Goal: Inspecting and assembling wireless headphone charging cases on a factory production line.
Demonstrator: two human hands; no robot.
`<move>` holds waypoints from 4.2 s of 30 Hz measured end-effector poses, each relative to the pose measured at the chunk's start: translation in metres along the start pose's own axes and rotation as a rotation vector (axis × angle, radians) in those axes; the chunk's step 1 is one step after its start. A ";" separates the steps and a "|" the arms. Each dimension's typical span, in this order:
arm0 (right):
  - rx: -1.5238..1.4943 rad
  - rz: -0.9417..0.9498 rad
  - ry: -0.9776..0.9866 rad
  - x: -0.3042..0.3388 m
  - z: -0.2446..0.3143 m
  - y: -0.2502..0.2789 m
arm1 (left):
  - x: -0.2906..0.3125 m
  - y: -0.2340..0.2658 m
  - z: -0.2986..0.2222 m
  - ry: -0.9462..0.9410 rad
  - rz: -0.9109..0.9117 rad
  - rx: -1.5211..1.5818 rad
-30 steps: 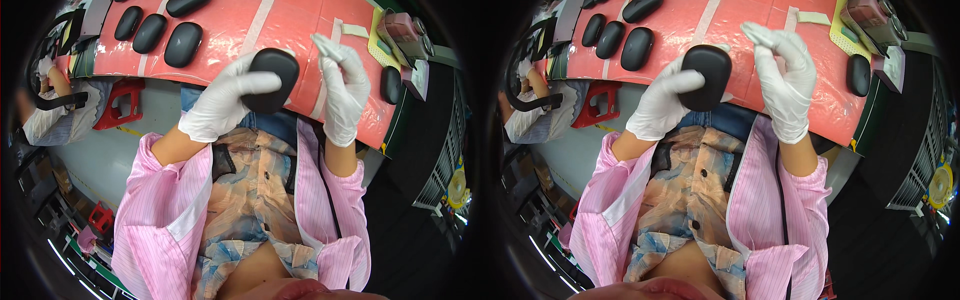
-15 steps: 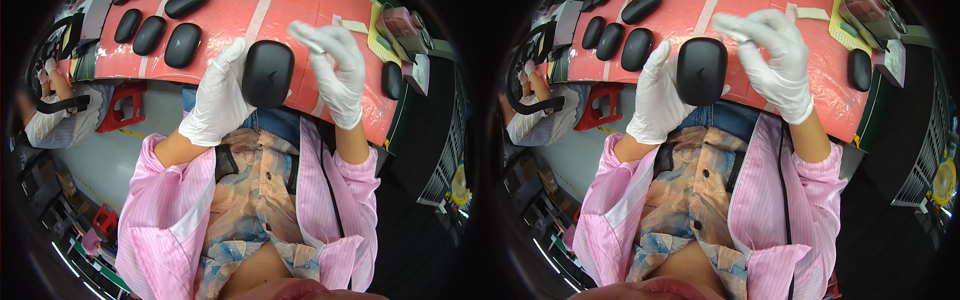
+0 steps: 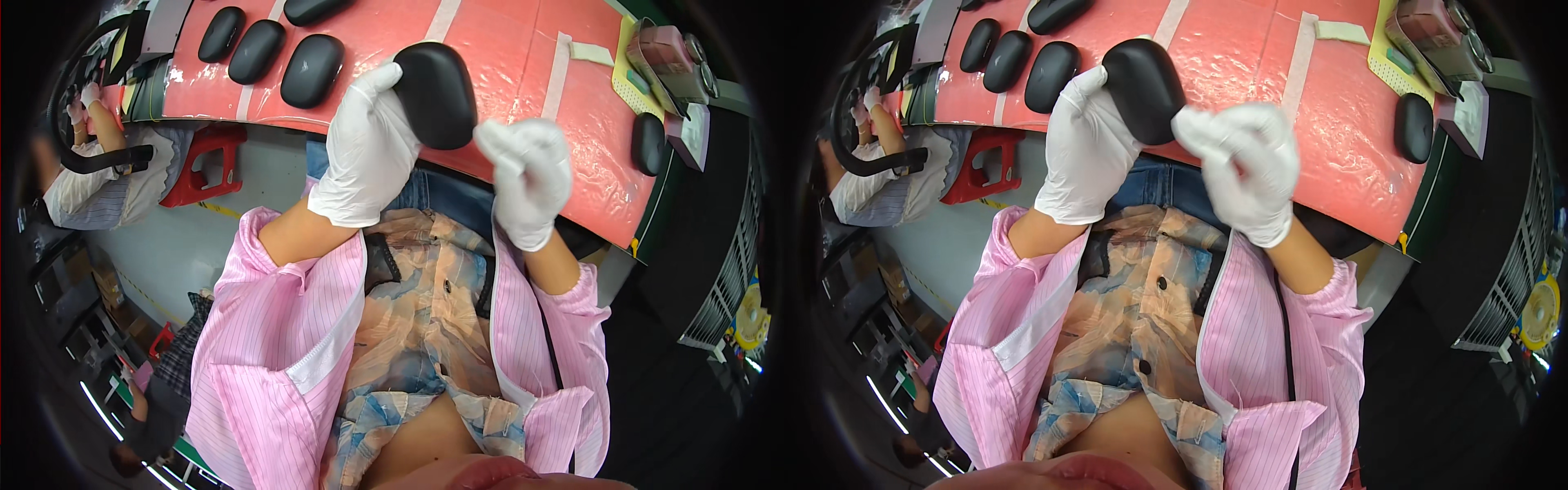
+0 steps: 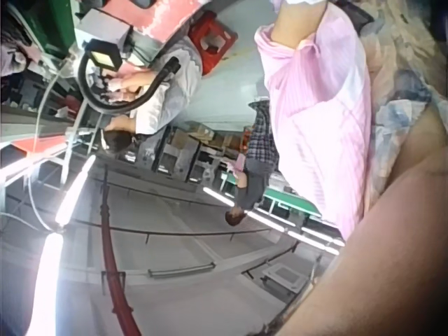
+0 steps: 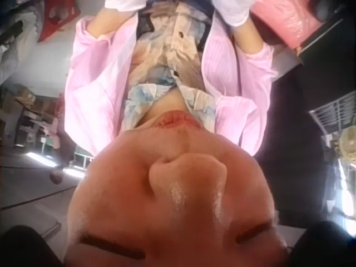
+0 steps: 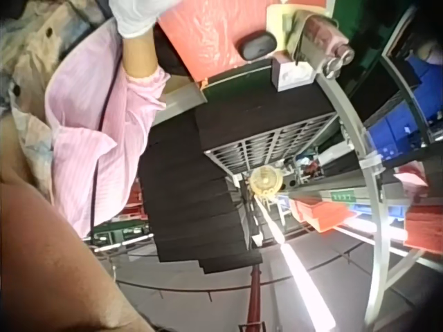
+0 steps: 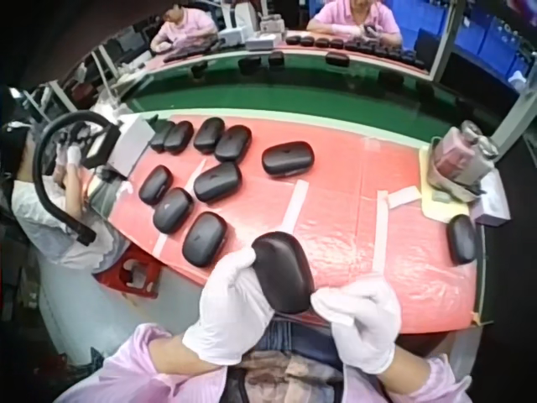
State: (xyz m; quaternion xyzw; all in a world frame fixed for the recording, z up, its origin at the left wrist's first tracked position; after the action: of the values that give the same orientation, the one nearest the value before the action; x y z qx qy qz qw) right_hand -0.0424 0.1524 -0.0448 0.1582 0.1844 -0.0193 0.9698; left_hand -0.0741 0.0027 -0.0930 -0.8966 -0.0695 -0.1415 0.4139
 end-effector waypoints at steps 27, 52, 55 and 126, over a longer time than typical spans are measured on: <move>0.189 0.150 0.246 -0.037 0.029 -0.010 | 0.015 -0.055 0.032 0.460 0.482 0.641; 0.320 -0.149 -0.258 0.006 -0.009 0.061 | -0.010 -0.070 0.034 0.352 0.389 0.700; 0.247 0.076 -0.307 0.001 0.005 0.034 | -0.022 -0.046 0.039 -0.027 0.204 0.144; 0.882 -0.296 -0.254 -0.001 0.060 0.251 | -0.017 -0.074 0.035 -0.289 0.905 -0.740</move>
State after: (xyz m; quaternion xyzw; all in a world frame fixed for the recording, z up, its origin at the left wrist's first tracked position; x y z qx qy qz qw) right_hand 0.0022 0.3720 0.0840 0.5230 0.0594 -0.2527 0.8118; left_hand -0.1014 0.0767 -0.0665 -0.9318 0.3173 0.1572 0.0799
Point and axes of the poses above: each hand's wrist, its own x-axis away from the middle knuckle, its own y-axis out of the back of the hand, z = x × y, the point moved 8 cm from there along -x, towards the middle knuckle, and after that the axes turned 13 degrees about -y, right-handed, at the moved point
